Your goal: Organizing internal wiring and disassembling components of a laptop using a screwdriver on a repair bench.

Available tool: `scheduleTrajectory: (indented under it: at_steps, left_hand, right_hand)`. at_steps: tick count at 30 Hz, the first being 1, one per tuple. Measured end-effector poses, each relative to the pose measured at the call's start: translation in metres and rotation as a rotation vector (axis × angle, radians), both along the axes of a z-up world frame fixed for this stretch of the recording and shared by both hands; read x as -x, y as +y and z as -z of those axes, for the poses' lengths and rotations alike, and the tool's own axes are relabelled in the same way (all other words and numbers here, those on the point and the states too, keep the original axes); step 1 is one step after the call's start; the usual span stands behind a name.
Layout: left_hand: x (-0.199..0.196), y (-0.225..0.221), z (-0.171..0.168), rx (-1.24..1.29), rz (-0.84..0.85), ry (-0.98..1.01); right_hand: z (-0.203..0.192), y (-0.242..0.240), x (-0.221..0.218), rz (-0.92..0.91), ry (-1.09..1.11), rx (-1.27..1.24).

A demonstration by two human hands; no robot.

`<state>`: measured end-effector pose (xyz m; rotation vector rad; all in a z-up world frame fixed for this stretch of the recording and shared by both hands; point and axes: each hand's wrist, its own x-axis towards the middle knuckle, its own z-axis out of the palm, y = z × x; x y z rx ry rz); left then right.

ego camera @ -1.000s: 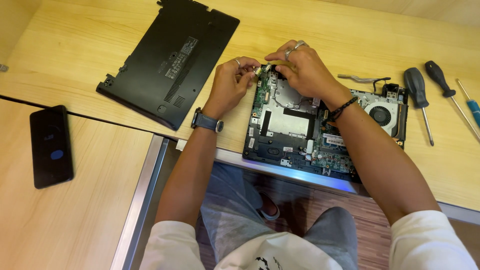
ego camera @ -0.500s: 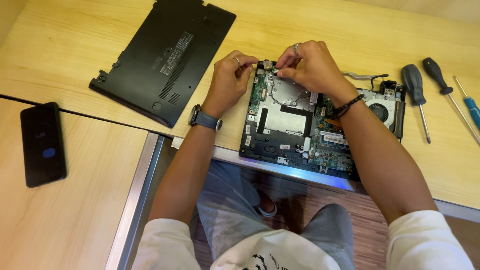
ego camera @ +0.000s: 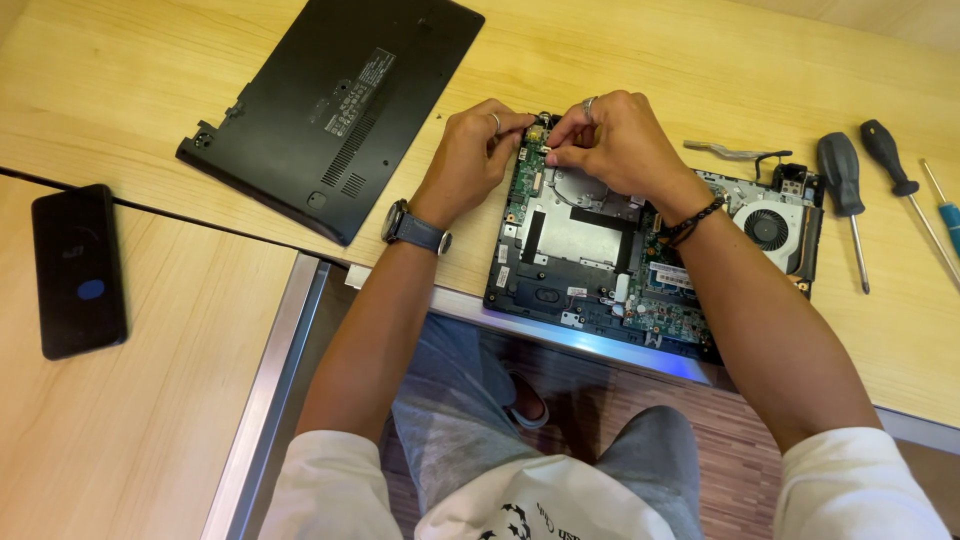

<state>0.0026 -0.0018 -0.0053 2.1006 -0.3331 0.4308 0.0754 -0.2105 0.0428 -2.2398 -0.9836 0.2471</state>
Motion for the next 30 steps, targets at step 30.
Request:
scheduleTrajectory:
  at_steps: [30]
  left_hand:
    - [-0.001,0.002,-0.001,0.026,0.062,0.024]
  right_hand:
    - [0.012,0.001,-0.011,-0.182,-0.307,-0.103]
